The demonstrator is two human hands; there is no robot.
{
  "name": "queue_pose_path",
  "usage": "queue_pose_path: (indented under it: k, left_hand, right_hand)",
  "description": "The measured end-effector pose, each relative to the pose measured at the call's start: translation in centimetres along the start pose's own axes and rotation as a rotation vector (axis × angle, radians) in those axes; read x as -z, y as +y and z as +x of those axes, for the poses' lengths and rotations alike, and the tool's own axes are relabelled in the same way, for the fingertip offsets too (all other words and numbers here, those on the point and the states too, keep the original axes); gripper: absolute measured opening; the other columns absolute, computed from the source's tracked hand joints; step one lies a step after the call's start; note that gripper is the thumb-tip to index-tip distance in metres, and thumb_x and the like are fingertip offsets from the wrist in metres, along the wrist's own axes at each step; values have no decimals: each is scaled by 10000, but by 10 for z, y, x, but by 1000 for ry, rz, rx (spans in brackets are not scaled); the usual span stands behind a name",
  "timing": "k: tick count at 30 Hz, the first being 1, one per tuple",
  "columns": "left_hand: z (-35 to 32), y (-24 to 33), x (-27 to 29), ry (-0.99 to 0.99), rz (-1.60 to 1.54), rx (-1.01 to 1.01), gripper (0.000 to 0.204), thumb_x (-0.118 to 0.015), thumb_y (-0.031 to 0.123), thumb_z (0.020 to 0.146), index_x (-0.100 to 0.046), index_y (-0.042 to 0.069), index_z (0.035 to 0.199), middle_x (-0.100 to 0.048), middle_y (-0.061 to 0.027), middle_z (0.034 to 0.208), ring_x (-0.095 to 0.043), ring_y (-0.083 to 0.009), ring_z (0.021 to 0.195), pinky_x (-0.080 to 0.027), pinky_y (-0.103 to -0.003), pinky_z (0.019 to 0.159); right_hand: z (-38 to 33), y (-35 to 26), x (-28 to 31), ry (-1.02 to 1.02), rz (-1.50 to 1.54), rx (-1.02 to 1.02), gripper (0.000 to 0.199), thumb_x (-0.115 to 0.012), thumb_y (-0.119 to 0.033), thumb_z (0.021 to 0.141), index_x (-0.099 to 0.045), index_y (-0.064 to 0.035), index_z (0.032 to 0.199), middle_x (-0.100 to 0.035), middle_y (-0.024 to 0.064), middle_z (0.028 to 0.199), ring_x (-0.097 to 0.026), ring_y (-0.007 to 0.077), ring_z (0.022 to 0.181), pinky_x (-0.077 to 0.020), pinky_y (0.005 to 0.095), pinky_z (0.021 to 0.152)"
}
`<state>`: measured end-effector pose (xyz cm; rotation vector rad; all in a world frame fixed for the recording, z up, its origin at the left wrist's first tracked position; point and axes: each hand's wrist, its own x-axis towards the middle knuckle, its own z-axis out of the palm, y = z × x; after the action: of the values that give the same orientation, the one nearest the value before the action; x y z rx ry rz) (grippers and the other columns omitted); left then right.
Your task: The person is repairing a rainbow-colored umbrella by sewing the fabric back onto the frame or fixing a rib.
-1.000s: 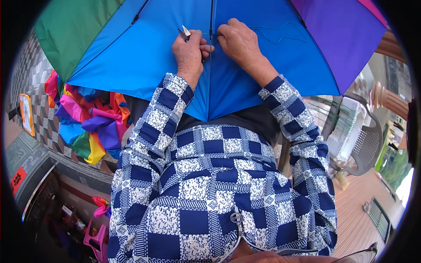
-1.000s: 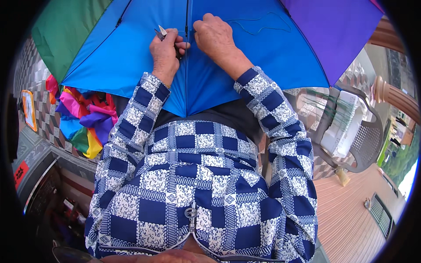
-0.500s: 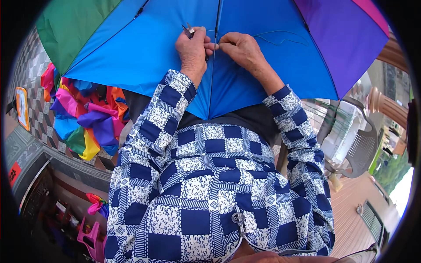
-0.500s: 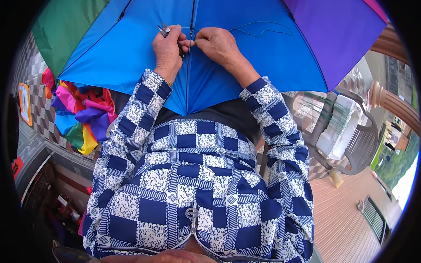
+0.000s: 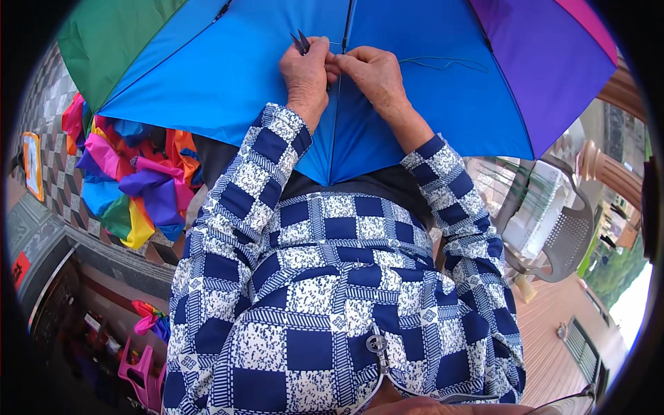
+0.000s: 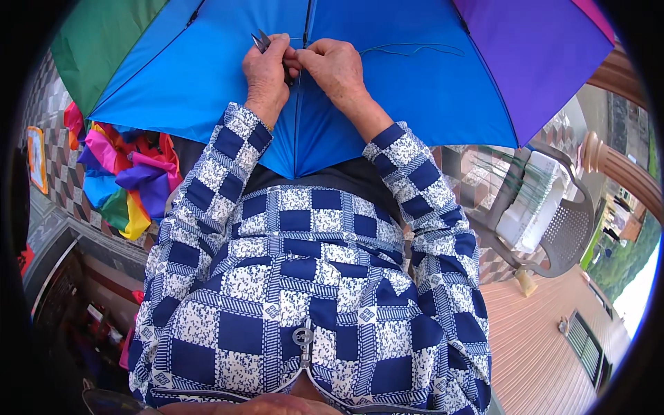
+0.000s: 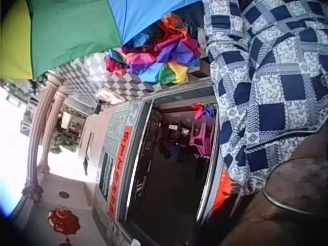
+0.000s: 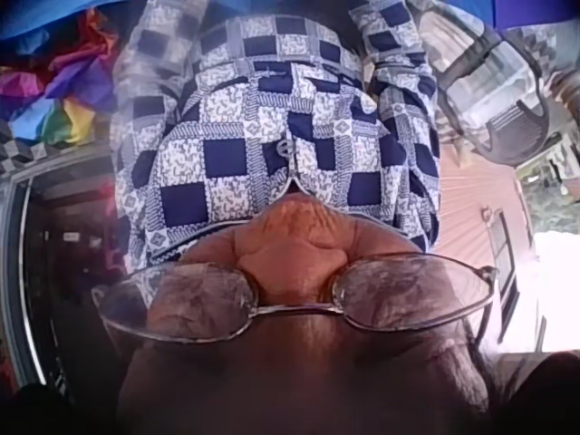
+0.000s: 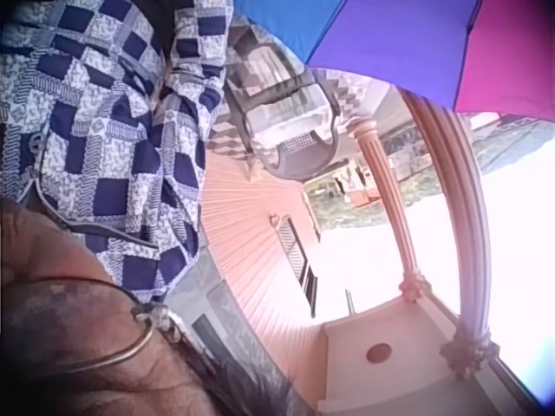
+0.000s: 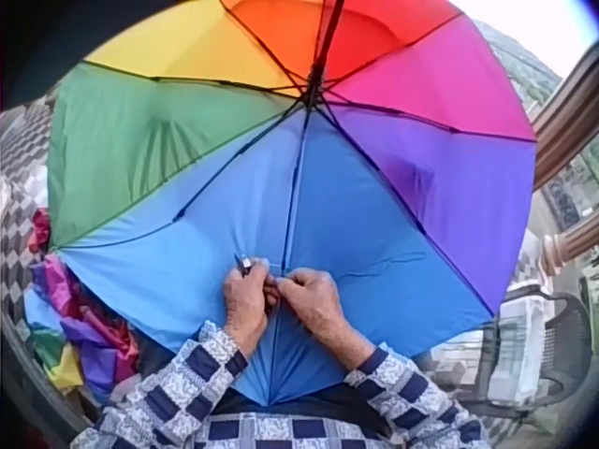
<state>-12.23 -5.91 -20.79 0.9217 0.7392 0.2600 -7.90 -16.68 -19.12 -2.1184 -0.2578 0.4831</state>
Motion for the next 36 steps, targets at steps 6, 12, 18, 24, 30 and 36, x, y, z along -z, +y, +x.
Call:
queue_pose_path:
  k: [6,12,18,24,30,36]
  left_hand:
    - [-4,1,-3,13,10,13,132,-605,149,814,-543,37,849,-525,-35,634,-516,-140,475,-388,-245,419]
    - [-5,1,-4,4,-4,37,125,-618,153,803,-558,43,804,-526,-26,617,-510,-131,469,-380,-240,416]
    - [-4,-1,-7,-28,44,42,124,-636,148,790,-571,52,748,-513,-5,565,-495,-116,451,-366,-232,400]
    - [-3,1,-6,-60,15,64,108,-637,130,787,-576,45,759,-509,-2,556,-476,-109,426,-373,-230,394]
    - [-2,5,-4,-55,97,74,124,-627,110,784,-575,-3,789,-494,-21,528,-470,-108,391,-431,-238,380]
    - [-2,8,-4,-53,89,98,130,-634,107,781,-576,-7,805,-476,-12,515,-456,-104,382,-437,-242,382]
  right_hand:
    - [-2,3,-3,62,149,36,188,-631,-203,708,-680,-22,718,-634,53,631,-550,105,553,-435,253,524]
    - [-5,0,0,35,171,58,171,-620,-173,723,-679,-13,731,-644,43,647,-560,88,573,-441,245,532]
    - [-7,-2,1,7,202,73,175,-601,-173,758,-682,-19,752,-654,53,665,-587,87,612,-457,240,558]
    - [-6,2,9,-55,98,76,159,-599,-170,773,-683,-36,751,-652,83,690,-614,151,633,-474,272,576]
    - [-2,-8,36,169,-533,571,125,-584,-146,759,-660,-47,762,-628,118,740,-605,298,701,-486,372,620]
    - [23,6,35,285,-771,737,128,-572,-135,763,-645,-52,827,-616,104,754,-597,290,721,-485,380,647]
